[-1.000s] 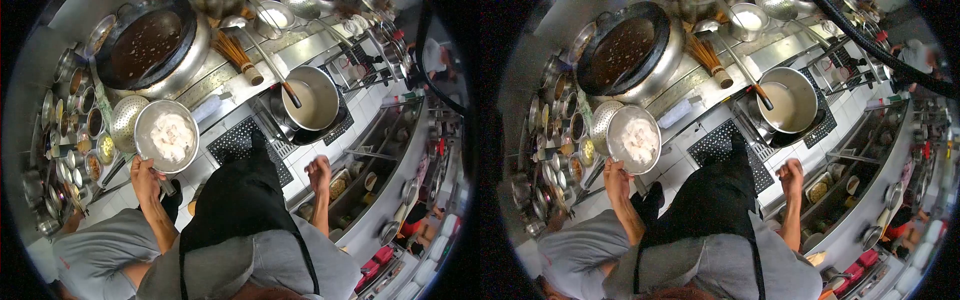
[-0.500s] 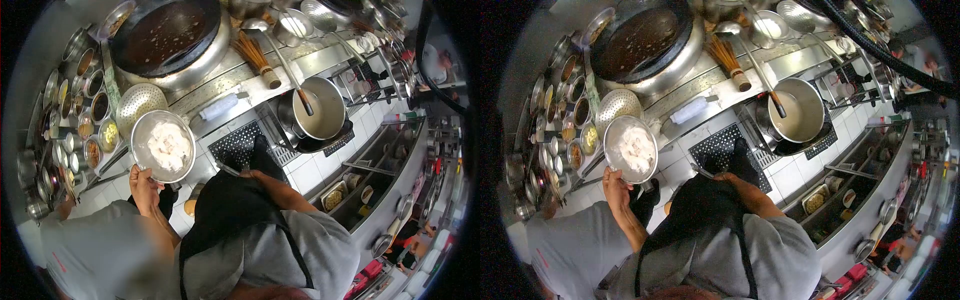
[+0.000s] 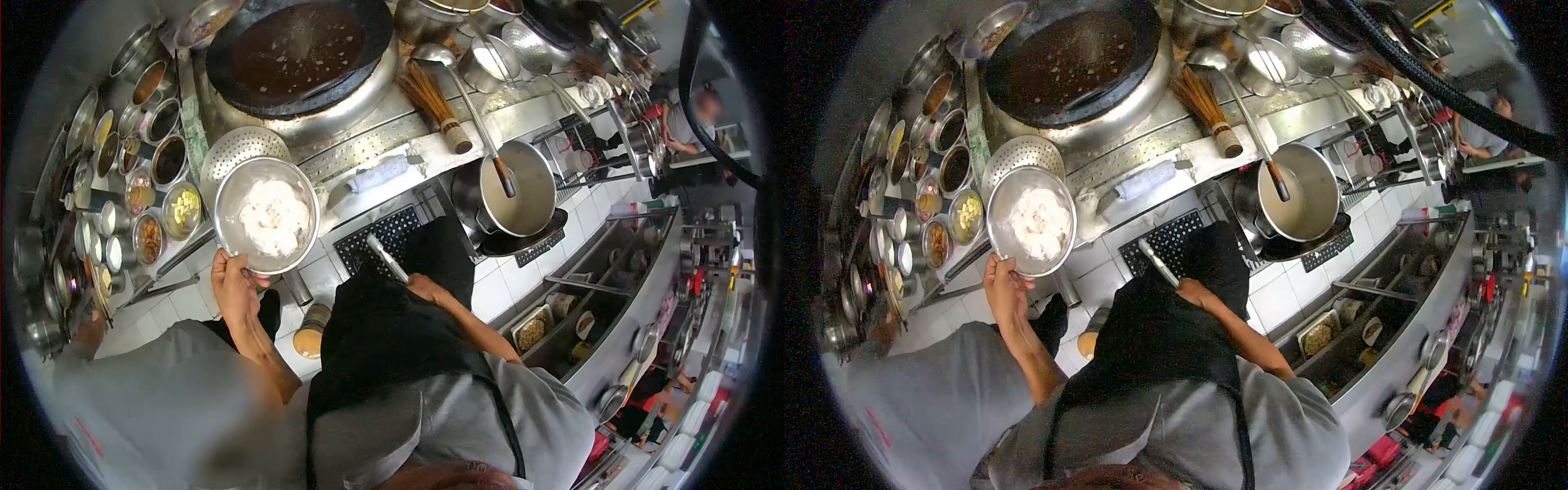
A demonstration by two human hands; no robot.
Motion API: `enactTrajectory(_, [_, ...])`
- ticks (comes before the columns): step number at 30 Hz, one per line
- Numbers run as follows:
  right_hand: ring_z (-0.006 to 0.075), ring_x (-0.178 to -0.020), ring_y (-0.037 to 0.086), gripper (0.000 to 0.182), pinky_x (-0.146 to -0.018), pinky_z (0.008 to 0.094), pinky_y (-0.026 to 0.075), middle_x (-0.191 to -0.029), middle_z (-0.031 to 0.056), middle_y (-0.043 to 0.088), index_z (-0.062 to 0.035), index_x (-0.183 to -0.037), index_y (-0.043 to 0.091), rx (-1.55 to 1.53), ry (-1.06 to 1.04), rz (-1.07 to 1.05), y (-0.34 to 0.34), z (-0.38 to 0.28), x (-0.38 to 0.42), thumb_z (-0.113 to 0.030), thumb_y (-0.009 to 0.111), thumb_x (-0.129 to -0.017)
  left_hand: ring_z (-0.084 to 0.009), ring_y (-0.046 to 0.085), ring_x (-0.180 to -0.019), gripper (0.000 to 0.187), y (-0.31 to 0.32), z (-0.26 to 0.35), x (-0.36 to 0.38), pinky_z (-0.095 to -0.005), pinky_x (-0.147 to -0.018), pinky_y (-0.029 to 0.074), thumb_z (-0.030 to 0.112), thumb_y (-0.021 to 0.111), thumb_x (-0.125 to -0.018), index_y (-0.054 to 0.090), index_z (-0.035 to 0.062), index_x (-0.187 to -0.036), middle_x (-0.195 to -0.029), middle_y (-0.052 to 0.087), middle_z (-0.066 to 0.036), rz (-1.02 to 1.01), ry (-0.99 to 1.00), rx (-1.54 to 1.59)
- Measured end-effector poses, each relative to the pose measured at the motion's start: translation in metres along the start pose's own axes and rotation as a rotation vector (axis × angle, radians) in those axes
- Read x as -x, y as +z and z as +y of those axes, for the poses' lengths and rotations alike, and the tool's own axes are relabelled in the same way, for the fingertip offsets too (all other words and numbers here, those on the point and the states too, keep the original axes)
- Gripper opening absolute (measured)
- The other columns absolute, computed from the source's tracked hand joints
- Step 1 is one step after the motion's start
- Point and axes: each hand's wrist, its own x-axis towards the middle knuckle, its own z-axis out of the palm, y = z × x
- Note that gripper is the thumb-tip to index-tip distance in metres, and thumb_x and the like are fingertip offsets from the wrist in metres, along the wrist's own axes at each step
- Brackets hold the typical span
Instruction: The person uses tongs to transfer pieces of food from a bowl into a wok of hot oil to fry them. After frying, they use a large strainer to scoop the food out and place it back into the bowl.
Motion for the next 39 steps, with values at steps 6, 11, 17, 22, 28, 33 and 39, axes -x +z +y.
enactTrajectory(6, [0.0321, -0.066, 0.065, 0.04, -0.061, 0.04, 0.048, -0.069, 0.0191, 0.065, 0.0049, -0.082, 0.063, 0.012, 0.051, 0.24, -0.077, -0.059, 0.067, -0.035, 0.064, -0.087, -0.0156, 0.058, -0.045, 0.002, 0.006, -0.002, -0.008, -0.0232, -0.036, 0.049, 0.004, 0.053, -0.085, 0.052, 0.0023, -0.086, -0.071, 0.061, -0.01, -0.041, -0.014, 0.051])
enactTrajectory(11, [0.0137, -0.057, 0.062, 0.03, -0.051, 0.0289, 0.048, -0.069, 0.0074, 0.063, 0.0024, -0.093, 0.061, -0.33, -0.077, 0.41, -0.135, -0.091, 0.11, -0.028, 0.061, -0.093, -0.0142, 0.057, -0.046, 0.004, 0.004, -0.012, -0.016, -0.0237, -0.037, 0.049, 0.006, 0.053, -0.086, 0.053, 0.0032, -0.089, -0.074, 0.063, -0.01, -0.074, -0.04, 0.06])
enactTrajectory(17, [0.0063, -0.053, 0.043, 0.03, -0.048, 0.0241, 0.035, -0.059, -0.0007, 0.051, -0.0012, -0.089, 0.061, -0.344, -0.035, 0.744, -0.185, -0.099, 0.146, -0.031, 0.066, -0.09, -0.0131, 0.058, -0.046, 0.002, 0.005, -0.014, 0.001, -0.0228, -0.036, 0.05, 0.005, 0.053, -0.085, 0.051, 0.005, -0.085, -0.072, 0.063, -0.009, -0.092, -0.032, 0.123])
enactTrajectory(22, [0.0061, -0.042, 0.041, 0.035, -0.038, 0.0222, 0.031, -0.056, -0.0036, 0.047, -0.0001, -0.099, 0.061, -0.436, -0.122, 0.811, -0.199, -0.109, 0.139, -0.033, 0.067, -0.088, -0.0147, 0.059, -0.045, 0.005, -0.004, -0.012, 0.007, -0.0242, -0.036, 0.049, 0.003, 0.052, -0.083, 0.049, 0.0055, -0.08, -0.069, 0.064, -0.012, -0.108, 0.006, 0.112])
enactTrajectory(28, [0.002, -0.048, 0.036, 0.034, -0.041, 0.021, 0.026, -0.062, -0.0072, 0.045, 0.0018, -0.109, 0.062, -0.321, -0.294, 0.751, -0.215, -0.114, 0.107, -0.024, 0.068, -0.089, -0.0153, 0.059, -0.045, 0.006, 0.008, -0.01, 0.022, -0.0246, -0.037, 0.05, 0.002, 0.051, -0.082, 0.054, 0.0006, -0.088, -0.073, 0.064, -0.013, -0.046, -0.019, 0.013])
enactTrajectory(33, [0.003, -0.043, 0.039, 0.034, -0.037, 0.0197, 0.032, -0.062, -0.0041, 0.047, 0.002, -0.113, 0.058, -0.505, -0.377, 0.659, -0.214, -0.119, 0.091, -0.026, 0.059, -0.095, -0.0164, 0.061, -0.05, 0.01, 0.022, -0.024, 0.028, -0.026, -0.039, 0.054, 0.005, 0.054, -0.083, 0.055, -0.0013, -0.091, -0.078, 0.065, -0.014, -0.116, -0.083, 0.053])
enactTrajectory(39, [0.0052, -0.043, 0.041, 0.028, -0.037, 0.0209, 0.033, -0.068, -0.0004, 0.049, -0.0022, -0.099, 0.055, -0.643, -0.423, 0.5, -0.216, -0.111, 0.085, -0.029, 0.05, -0.099, -0.0187, 0.066, -0.062, 0.022, 0.069, -0.032, 0.021, -0.0278, -0.042, 0.056, 0.004, 0.052, -0.084, 0.056, -0.005, -0.104, -0.089, 0.065, -0.015, -0.181, -0.143, 0.078])
